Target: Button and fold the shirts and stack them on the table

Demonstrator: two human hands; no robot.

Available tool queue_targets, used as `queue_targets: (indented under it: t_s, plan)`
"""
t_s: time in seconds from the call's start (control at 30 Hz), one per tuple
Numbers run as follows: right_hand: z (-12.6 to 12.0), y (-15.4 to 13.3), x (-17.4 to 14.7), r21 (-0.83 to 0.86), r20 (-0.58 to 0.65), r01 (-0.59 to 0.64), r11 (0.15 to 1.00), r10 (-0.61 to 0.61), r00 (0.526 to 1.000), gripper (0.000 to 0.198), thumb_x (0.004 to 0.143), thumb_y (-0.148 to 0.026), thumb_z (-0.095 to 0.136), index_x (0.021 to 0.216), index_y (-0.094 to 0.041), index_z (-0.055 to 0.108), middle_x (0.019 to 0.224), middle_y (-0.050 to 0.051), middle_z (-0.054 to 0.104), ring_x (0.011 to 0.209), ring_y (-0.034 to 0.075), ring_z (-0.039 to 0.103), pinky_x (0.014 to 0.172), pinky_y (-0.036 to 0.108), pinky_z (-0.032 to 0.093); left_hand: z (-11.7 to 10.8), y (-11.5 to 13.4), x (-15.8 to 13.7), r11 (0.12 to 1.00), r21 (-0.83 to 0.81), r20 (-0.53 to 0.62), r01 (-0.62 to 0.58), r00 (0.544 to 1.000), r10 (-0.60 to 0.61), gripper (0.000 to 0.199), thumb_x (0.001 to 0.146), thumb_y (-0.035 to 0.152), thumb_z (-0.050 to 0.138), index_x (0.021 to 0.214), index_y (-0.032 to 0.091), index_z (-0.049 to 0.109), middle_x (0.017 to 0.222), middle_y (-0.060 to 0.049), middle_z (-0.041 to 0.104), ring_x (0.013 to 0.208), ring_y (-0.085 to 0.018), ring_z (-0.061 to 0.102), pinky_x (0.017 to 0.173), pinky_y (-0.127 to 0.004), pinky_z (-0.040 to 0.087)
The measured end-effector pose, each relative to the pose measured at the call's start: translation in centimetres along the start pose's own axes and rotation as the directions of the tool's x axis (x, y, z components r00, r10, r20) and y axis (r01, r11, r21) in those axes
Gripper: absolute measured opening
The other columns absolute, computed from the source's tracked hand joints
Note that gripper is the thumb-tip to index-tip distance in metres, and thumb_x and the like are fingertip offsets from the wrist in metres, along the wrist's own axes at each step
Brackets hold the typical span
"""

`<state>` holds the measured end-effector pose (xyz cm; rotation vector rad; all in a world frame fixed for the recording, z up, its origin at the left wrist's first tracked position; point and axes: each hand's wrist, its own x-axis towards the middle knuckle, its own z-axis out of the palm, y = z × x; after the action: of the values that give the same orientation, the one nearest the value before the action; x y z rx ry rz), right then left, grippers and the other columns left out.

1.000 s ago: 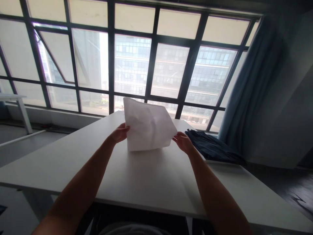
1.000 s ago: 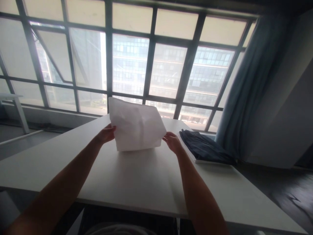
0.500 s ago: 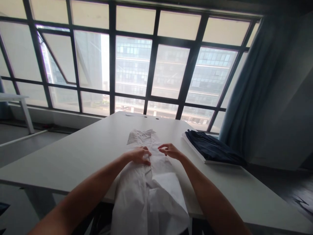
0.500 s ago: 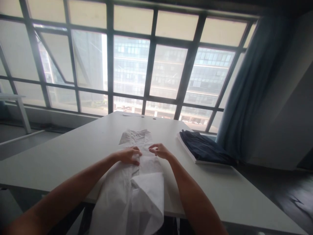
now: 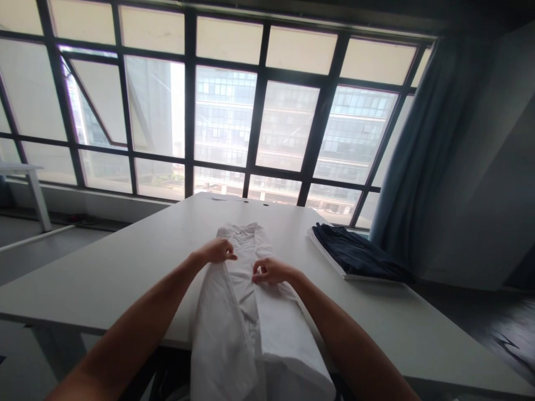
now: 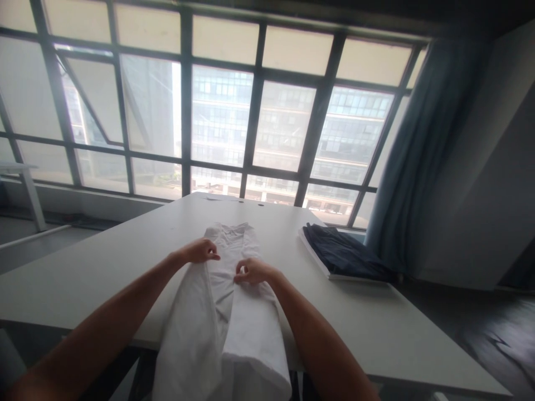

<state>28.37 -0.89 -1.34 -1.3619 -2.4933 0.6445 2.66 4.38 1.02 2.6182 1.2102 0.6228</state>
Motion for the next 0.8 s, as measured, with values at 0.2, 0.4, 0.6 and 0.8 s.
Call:
queue_targets:
  t_s: [0.2,0.4,0.6,0.8]
  plan:
    - [-4.3,2.5,-2.4,-0.054,-0.062,-0.179,0.982,0.175,0.983,0.006,0.07,-0.018,0.066,0.069,-0.014,0.071,0.058,-0.004,0.057,0.055,0.009,0.048,0.051,0.02,0.033,-6.7,-7.3,-3.4,0.915,0.039,0.06,0.4,0.914,-0.402,0.02,0.059,0.039,0.08,0.068,0.021,0.077,0.073,-0.001,0.073,0.072,-0.02,0.066,0.066,-0.022,0.046]
    - [-8.7,6.3,-7.0,-0.186,-0.148,-0.585,0.789,0.566,0.811,0.005,0.062,-0.01,0.07,0.057,-0.011,0.069,0.052,0.005,0.06,0.051,0.015,0.055,0.051,0.025,0.04,-5.8,-7.4,-3.6,0.857,0.208,0.117,0.471,0.858,-0.5,0.064,0.061,0.031,0.082,0.122,0.018,0.069,0.108,-0.009,0.073,0.096,-0.024,0.067,0.081,-0.026,0.051]
    - [-6.0,3.7,-4.4,-0.168,-0.304,-0.286,0.943,0.227,0.925,0.031,0.077,-0.023,0.069,0.108,-0.018,0.075,0.114,0.01,0.07,0.084,0.017,0.066,0.077,0.025,0.05,-1.5,-3.9,-1.7,0.986,0.114,0.325,0.121,0.933,-0.152,0.067,0.058,0.034,0.086,0.122,0.026,0.068,0.121,-0.005,0.067,0.104,-0.026,0.064,0.085,-0.027,0.05]
    - [0.3,0.8,0.0,-0.119,-0.159,0.2,0.973,-0.218,0.963,0.051,0.069,-0.045,0.083,0.114,-0.022,0.073,0.116,0.01,0.068,0.095,0.021,0.065,0.084,0.03,0.049,1.4,-3.0,-0.9,0.993,0.115,0.251,-0.036,0.968,0.006,0.039,0.07,0.038,0.082,0.106,0.025,0.074,0.113,-0.004,0.068,0.095,-0.019,0.064,0.083,-0.022,0.048]
